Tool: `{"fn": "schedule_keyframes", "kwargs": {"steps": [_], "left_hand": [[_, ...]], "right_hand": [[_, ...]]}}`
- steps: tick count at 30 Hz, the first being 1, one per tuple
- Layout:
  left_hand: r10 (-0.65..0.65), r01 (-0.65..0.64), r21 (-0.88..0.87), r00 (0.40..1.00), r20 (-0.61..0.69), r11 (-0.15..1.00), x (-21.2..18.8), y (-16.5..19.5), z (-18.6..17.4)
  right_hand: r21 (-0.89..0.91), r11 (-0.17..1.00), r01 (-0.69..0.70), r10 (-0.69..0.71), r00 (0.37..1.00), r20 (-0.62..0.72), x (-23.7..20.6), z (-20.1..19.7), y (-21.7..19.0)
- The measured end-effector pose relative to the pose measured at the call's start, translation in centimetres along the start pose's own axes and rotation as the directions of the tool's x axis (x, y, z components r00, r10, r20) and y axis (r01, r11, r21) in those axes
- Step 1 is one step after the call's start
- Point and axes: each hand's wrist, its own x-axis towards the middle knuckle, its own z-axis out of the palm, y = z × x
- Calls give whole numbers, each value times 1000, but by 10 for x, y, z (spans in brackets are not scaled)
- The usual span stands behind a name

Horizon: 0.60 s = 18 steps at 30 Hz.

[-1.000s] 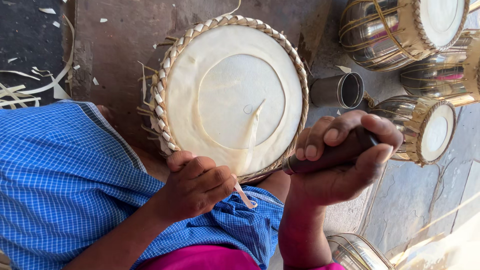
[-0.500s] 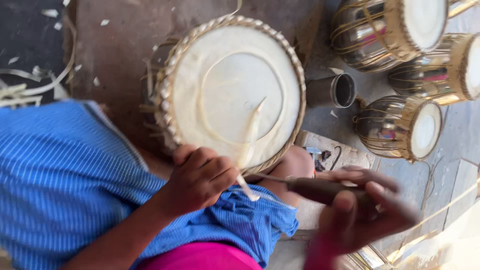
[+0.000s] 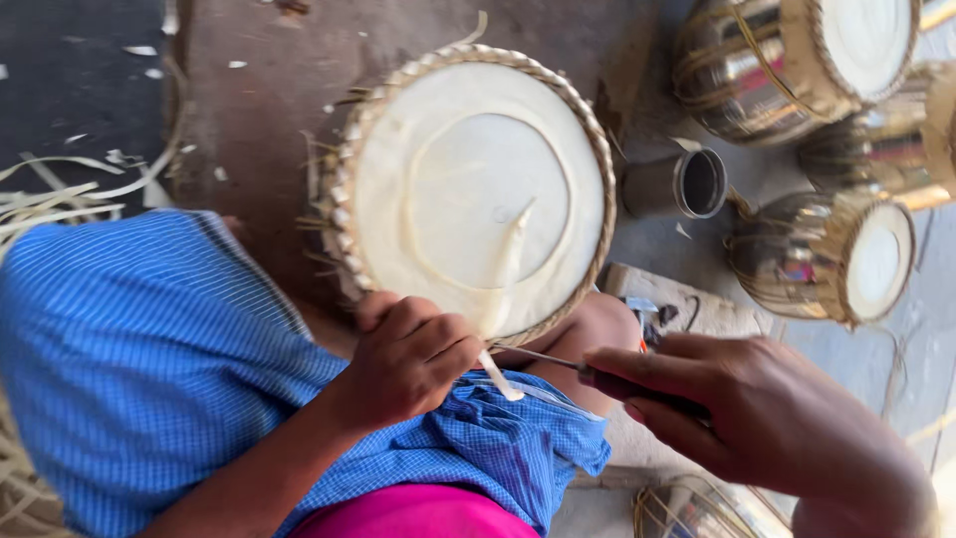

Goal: The person weaves and tightens strips of material around the rim of a drum using a small handheld tool to secure the drumhead.

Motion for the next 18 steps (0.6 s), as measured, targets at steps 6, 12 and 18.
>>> {"fn": "schedule_keyframes", "kwargs": {"steps": [6, 12, 18], "left_hand": [[-1, 1, 25, 1000, -15, 1000, 0, 3, 3], [-17, 16, 26, 1000, 22, 1000, -3, 4, 8], [-45, 45, -1, 999, -5, 999, 8, 7, 6]], "right_hand": [[96, 938, -332, 331, 943, 22, -32, 49, -12], [378, 924, -67, 276, 800, -533, -42, 201, -35], [998, -39, -41, 659, 750, 57, -26, 274, -23]]}}
